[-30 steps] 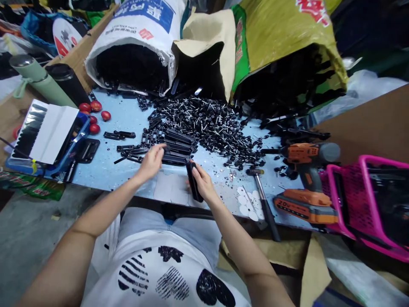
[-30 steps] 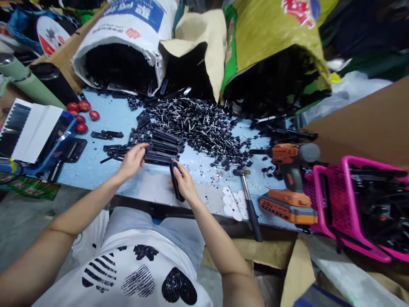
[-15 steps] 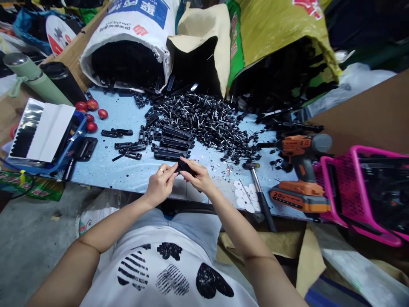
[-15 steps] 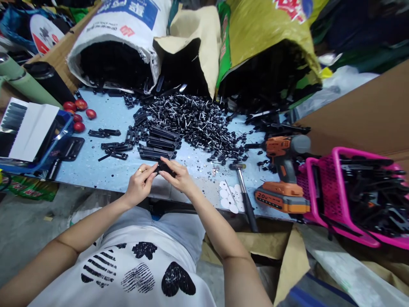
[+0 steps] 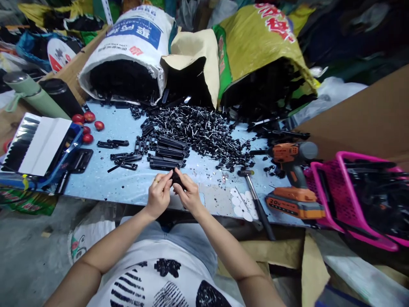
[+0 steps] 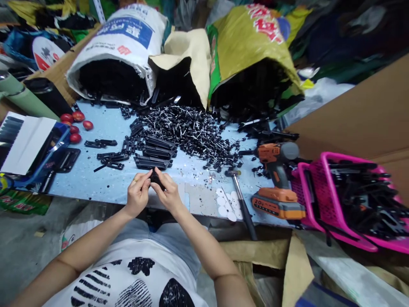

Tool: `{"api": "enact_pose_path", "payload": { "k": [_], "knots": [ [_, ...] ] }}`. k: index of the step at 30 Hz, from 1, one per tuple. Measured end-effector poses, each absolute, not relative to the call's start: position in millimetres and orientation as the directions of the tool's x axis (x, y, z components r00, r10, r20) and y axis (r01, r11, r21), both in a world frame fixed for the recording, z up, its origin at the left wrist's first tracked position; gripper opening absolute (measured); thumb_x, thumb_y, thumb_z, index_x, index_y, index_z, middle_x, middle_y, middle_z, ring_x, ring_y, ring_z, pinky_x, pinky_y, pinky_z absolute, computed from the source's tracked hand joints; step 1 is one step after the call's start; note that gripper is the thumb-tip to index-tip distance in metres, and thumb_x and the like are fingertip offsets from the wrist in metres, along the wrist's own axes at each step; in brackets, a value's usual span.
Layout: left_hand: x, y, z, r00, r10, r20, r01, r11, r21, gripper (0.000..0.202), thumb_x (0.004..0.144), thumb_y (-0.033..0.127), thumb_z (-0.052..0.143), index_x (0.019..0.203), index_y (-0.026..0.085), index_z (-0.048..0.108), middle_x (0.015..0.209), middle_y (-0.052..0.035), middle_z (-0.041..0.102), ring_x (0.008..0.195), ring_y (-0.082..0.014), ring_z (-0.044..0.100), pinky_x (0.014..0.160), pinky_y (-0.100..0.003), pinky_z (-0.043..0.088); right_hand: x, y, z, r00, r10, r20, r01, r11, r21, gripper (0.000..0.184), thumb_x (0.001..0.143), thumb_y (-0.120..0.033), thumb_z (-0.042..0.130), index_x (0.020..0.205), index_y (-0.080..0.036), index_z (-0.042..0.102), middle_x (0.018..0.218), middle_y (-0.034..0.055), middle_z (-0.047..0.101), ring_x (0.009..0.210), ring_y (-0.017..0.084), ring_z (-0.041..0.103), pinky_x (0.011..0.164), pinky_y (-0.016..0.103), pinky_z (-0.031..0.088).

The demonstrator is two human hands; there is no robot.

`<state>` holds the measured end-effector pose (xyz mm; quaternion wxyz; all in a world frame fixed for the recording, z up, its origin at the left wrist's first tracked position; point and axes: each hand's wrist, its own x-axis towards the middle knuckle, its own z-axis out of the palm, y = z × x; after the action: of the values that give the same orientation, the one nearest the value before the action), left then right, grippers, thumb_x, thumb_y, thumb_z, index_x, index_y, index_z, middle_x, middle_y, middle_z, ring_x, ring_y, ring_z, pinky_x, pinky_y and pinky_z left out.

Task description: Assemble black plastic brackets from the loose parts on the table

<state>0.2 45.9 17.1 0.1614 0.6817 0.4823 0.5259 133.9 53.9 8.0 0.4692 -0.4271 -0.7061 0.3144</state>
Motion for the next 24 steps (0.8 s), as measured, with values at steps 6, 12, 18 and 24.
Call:
{"api": "enact_pose_path", "payload": {
  "k": [6,12,18,24],
  "knots": [
    [-14,55,13,0.153,0.904,0.400,0.426,-0.426,0.798,0.030,0.094,0.027,0.041,0.112,0.019,0.063,0.095,-0.0082,0.064,0.090,-0.0169,0.059,0.081,-0.031,0.049,143,53,6,-0.311,0.910,0.275,0.404,0.389,-0.828,0.052,0.093,-0.043,0.044,0.140,-0.023,0.039,0.107,0.0089,0.061,0.092,0.017,0.060,0.083,0.032,0.050],
    [-18,42,-8,-0.114,0.990,0.082,0.334,-0.040,0.942,0.040,0.093,0.041,0.039,0.116,0.015,0.059,0.099,-0.0079,0.060,0.047,-0.0043,0.047,0.046,-0.020,0.043,201,68,53,-0.348,0.922,0.170,0.633,0.365,-0.682,0.067,0.090,-0.048,0.046,0.148,-0.027,0.019,0.109,0.0075,0.063,0.083,0.016,0.062,0.078,0.033,0.052],
    [-10,28,-4,-0.144,0.989,0.015,0.269,0.024,0.963,0.043,0.092,0.046,0.041,0.117,0.015,0.057,0.106,-0.0077,0.056,0.043,-0.0004,0.044,0.042,-0.018,0.040,249,74,120,0.037,0.874,0.484,0.593,0.371,-0.715,0.050,0.096,-0.042,0.032,0.145,-0.032,0.025,0.117,0.0062,0.058,0.090,0.015,0.061,0.078,0.031,0.053],
    [9,23,15,-0.125,0.983,0.138,0.263,-0.101,0.960,0.040,0.093,0.043,0.040,0.119,0.017,0.058,0.099,-0.0064,0.057,0.045,-0.0028,0.045,0.043,-0.021,0.042,187,53,87,-0.437,0.892,0.117,0.635,0.398,-0.662,0.057,0.090,-0.051,0.044,0.142,-0.028,0.035,0.125,0.0083,0.057,0.111,0.023,0.055,0.092,0.040,0.046]
  ]
}}
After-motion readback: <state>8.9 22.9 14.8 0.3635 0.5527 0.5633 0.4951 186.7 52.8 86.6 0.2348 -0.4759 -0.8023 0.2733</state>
